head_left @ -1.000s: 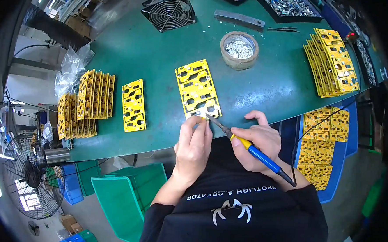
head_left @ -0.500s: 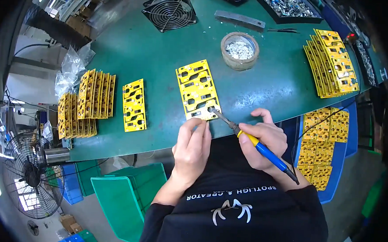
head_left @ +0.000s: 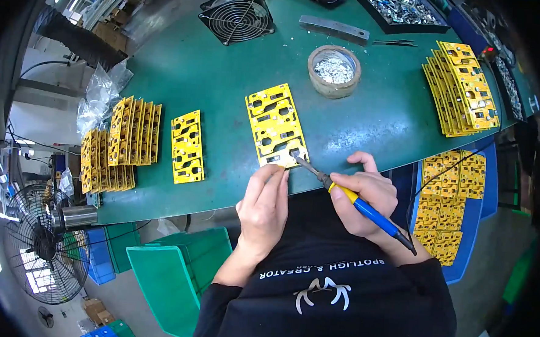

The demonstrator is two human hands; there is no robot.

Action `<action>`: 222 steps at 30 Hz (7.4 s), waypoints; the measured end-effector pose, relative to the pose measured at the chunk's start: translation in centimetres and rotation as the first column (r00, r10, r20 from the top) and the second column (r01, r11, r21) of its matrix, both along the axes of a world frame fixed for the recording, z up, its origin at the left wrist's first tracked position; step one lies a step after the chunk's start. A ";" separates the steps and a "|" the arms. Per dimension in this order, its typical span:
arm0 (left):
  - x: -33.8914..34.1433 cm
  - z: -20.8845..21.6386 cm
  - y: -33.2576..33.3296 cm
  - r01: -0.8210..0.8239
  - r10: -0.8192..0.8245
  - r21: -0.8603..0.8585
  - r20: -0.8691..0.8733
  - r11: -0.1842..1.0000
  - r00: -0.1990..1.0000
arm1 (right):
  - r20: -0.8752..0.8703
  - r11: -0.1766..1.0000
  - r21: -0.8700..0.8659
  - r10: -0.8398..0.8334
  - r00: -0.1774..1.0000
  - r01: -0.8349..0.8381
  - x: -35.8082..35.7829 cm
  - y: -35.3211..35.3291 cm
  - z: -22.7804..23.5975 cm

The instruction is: The person solders components onto yellow circuit boards using a soldering iron and places the completed boards onto a stack.

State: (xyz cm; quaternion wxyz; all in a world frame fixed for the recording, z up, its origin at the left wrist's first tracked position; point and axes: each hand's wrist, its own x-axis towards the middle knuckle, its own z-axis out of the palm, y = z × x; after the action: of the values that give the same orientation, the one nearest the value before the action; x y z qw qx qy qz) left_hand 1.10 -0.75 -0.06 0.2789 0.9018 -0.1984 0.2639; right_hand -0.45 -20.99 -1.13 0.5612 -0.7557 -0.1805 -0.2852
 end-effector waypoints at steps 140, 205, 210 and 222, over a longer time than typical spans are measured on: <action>1.3 -0.1 0.4 0.040 -0.027 0.147 -0.091 0.988 0.996 | 0.006 0.963 -0.005 -0.268 0.963 0.268 3.6 -3.8 1.7; 3.1 1.8 -0.3 0.039 -0.023 0.166 -0.099 0.985 0.995 | 0.011 0.999 0.043 -0.009 1.000 0.009 3.8 1.3 0.1; 3.1 2.2 -0.5 0.037 -0.017 0.180 -0.109 0.983 0.994 | 0.019 0.999 0.041 -0.011 1.000 0.010 3.8 1.5 0.1; 2.7 2.9 -0.8 -0.040 0.101 0.231 -0.260 0.972 0.960 | 0.033 1.000 -0.022 -0.008 0.999 0.009 3.8 1.3 0.2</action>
State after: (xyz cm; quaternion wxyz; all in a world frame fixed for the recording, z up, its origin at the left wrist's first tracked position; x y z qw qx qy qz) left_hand 3.79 -1.56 2.87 0.1905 0.9614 -0.1545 0.1243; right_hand 3.33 -19.74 -0.93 0.5488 -0.7578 -0.1895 -0.2978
